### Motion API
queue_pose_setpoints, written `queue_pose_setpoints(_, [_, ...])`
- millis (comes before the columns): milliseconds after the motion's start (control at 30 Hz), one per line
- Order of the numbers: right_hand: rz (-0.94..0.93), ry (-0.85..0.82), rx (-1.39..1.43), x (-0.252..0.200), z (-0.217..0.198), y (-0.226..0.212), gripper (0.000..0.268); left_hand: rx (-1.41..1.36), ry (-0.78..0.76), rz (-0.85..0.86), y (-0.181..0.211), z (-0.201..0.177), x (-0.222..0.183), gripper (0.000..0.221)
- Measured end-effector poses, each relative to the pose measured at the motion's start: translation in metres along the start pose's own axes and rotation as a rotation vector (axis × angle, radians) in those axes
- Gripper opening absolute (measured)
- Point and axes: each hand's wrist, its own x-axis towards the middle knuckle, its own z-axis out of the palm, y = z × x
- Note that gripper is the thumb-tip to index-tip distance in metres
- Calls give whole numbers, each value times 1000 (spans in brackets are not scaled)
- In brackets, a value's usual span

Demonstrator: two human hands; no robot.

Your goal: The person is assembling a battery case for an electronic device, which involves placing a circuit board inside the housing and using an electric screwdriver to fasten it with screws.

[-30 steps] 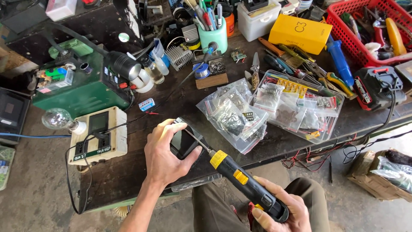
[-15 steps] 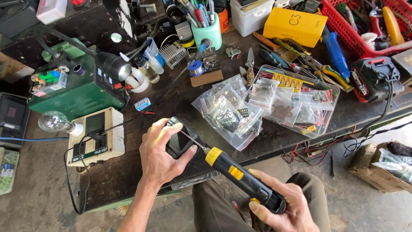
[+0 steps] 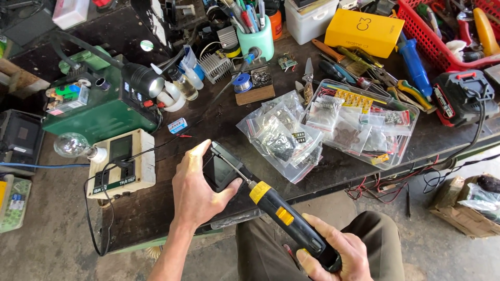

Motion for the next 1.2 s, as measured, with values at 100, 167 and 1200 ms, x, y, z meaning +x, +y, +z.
queue_pose_setpoints(100, [70,42,-87,-5,1,1,52,-43,40,25,0,1,-1,87])
queue_pose_setpoints(167, [-30,6,-30,5,-4,0,51,-59,54,30,-1,4,-1,87])
queue_pose_setpoints(1200, [-132,152,-192,5,14,-21,55,-108,114,131,-9,8,1,83])
